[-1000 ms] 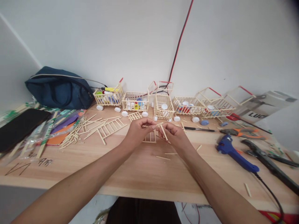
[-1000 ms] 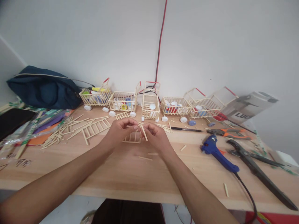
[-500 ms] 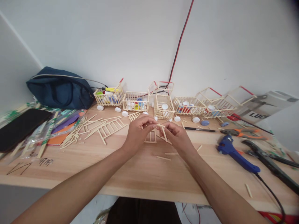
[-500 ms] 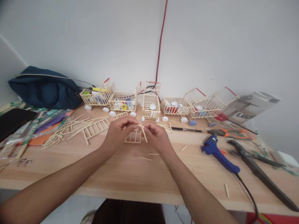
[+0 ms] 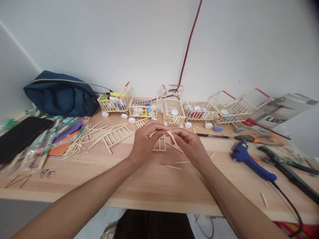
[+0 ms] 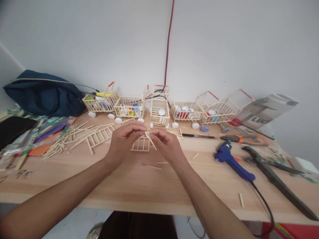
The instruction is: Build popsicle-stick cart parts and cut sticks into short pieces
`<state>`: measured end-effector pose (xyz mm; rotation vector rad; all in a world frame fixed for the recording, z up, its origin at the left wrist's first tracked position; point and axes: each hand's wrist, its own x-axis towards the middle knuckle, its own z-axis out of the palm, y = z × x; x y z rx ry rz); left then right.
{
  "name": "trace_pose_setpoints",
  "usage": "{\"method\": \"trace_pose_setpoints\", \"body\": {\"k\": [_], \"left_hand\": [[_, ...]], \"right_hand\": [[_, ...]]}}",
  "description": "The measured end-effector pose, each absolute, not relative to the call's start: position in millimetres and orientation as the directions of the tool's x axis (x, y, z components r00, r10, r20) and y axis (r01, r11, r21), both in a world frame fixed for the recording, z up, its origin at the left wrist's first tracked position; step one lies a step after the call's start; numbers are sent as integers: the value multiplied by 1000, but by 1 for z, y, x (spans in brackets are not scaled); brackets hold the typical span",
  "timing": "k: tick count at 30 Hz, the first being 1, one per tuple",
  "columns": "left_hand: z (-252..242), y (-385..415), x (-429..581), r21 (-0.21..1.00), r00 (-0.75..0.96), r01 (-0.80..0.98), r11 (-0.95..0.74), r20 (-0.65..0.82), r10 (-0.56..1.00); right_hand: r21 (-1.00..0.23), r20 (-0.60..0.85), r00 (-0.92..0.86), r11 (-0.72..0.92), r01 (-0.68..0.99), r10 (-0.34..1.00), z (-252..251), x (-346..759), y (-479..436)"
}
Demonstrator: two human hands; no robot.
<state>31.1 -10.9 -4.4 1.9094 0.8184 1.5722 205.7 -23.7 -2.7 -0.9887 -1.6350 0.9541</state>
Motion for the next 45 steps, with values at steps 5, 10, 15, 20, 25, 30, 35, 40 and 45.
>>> {"method": "trace_pose_setpoints", "body": {"k": [5,10,15,20,25,30,35,40,45], "left_hand": [[-4,-12,30,703,129,151,-695,683,719],[-3,-12,31,676,128,158,-720,709,694],[-2,-12,31,657,117,173,-734,726,678],[-1,-14,31,645,110,172,-745,739,665],[1,-15,31,636,120,179,-750,743,658],[1,-15,31,626,118,181,-758,752,649],[0,-15,31,625,124,175,-761,752,647],[-2,-14,31,649,119,180,-739,731,672],[-2,-14,31,662,121,185,-726,718,685]], "right_hand": [[-913,327,-208,365,181,922,0,206,-25],[-911,337,-201,373,177,920,0,207,-26],[-898,359,-205,397,190,911,0,207,-26],[-892,382,-212,419,170,899,1,207,-27],[-872,409,-230,452,185,883,2,207,-26],[-854,420,-228,468,229,878,2,208,-27],[-841,422,-220,470,268,880,2,210,-27],[-842,404,-225,457,287,887,4,210,-27],[-867,359,-244,419,270,901,8,210,-28]]}}
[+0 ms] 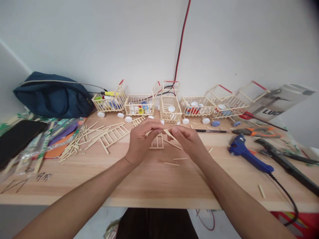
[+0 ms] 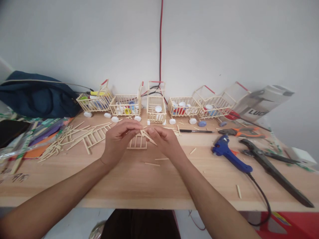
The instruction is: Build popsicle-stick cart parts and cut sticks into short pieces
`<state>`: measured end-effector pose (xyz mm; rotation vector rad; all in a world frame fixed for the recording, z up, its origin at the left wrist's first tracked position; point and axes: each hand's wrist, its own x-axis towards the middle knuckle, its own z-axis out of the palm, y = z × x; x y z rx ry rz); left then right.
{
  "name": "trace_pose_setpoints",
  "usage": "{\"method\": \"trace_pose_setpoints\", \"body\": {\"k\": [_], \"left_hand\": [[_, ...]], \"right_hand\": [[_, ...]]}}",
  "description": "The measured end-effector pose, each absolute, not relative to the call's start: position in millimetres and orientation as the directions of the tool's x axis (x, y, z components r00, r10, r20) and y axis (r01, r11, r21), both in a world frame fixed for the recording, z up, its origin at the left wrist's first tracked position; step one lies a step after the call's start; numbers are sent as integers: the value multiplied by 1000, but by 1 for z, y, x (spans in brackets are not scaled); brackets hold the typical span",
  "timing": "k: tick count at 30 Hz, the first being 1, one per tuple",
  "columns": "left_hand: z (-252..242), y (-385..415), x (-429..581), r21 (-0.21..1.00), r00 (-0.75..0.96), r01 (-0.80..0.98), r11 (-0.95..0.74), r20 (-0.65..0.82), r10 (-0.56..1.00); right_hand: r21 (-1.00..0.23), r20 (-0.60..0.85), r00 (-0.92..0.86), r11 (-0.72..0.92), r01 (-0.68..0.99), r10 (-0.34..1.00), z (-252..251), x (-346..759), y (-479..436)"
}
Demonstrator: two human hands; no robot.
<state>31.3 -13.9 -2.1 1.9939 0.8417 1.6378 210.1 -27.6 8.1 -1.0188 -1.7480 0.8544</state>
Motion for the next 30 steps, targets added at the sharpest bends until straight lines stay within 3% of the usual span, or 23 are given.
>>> {"method": "trace_pose_setpoints", "body": {"k": [13,30], "left_hand": [[-3,-9,30,713,154,224,-665,647,746],[-8,-5,35,962,134,-33,-270,272,953]], "right_hand": [[-918,294,-249,345,193,923,-2,214,-22],[-878,288,-185,336,342,940,-9,215,-17]]}}
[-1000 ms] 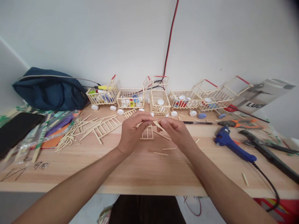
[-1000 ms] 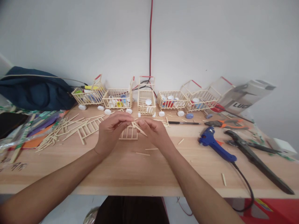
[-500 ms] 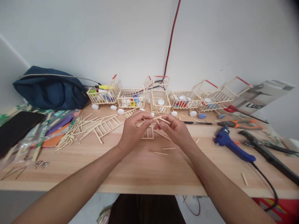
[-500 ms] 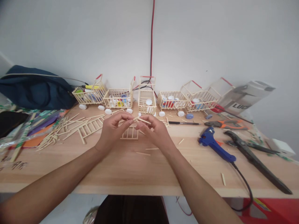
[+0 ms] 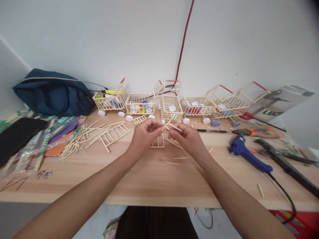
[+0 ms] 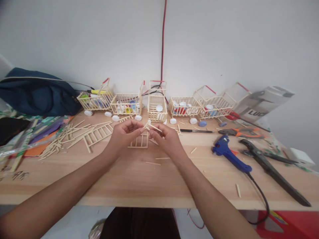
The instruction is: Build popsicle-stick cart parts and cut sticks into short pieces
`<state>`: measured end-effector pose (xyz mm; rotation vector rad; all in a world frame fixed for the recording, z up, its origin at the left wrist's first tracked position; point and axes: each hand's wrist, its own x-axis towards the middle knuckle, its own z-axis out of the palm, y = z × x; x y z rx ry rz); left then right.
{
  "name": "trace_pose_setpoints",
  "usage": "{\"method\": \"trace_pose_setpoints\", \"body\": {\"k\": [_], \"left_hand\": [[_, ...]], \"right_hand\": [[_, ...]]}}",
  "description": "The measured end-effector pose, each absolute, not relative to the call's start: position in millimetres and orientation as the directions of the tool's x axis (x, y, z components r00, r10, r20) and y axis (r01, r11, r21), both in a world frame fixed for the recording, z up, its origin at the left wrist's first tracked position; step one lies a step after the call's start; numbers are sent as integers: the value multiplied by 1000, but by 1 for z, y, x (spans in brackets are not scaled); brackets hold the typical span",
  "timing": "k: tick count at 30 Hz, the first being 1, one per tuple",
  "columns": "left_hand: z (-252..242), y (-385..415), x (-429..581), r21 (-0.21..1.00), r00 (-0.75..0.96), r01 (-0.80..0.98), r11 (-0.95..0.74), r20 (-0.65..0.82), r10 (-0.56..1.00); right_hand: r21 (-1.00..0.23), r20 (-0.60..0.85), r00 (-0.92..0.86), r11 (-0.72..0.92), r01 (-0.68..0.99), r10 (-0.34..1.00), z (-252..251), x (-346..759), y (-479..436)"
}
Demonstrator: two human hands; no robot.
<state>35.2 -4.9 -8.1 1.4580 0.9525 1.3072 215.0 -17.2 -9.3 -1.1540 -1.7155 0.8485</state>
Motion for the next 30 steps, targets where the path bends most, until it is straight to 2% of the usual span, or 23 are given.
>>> {"method": "trace_pose_setpoints", "body": {"k": [19,26,30], "left_hand": [[-6,-5,35,986,195,-74,-151,163,967],[-7,-5,35,987,170,-83,-140,153,974],[-8,-5,35,980,151,-40,-193,197,969]], "right_hand": [[-819,310,-205,370,439,929,-11,216,-18],[-850,287,-171,333,409,943,-6,213,-20],[-852,277,-161,320,414,947,-5,213,-20]]}}
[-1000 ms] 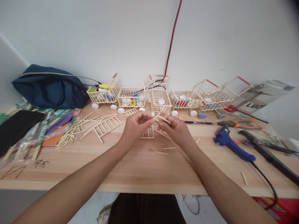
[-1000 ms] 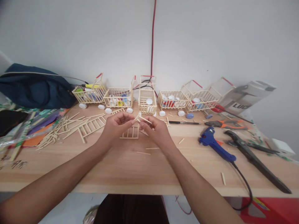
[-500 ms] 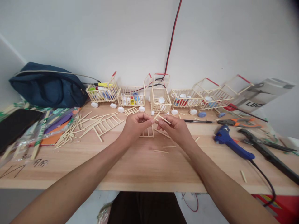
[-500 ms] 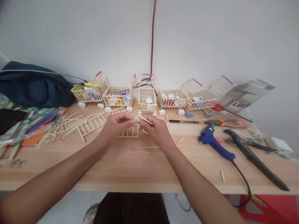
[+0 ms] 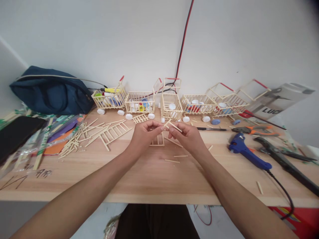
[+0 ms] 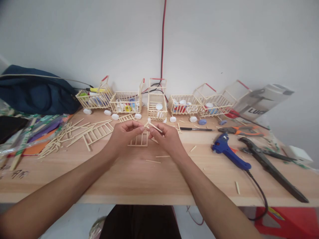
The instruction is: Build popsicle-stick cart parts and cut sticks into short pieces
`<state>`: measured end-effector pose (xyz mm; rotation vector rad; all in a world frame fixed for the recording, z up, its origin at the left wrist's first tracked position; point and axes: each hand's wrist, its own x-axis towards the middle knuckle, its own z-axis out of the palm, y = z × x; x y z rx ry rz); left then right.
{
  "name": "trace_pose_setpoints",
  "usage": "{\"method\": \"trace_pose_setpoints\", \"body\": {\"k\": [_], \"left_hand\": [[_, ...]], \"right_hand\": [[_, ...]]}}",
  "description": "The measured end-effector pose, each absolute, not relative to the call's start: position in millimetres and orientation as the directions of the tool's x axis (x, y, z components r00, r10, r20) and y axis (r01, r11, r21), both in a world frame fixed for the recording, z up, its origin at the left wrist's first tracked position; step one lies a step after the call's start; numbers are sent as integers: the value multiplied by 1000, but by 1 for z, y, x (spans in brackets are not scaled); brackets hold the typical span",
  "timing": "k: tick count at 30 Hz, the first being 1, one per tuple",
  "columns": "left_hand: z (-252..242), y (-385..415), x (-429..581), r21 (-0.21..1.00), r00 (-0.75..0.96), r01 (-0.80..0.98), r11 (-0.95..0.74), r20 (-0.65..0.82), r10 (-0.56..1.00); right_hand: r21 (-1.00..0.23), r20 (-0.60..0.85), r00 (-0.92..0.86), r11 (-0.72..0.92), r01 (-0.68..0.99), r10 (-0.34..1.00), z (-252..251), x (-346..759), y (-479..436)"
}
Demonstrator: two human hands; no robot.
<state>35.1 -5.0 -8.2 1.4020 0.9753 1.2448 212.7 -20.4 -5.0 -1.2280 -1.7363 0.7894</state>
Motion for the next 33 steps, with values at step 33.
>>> {"method": "trace_pose_setpoints", "body": {"k": [33], "left_hand": [[-8,-8,36,972,98,126,-197,185,978]], "right_hand": [[-896,176,-143,219,386,974,-15,206,-18]]}}
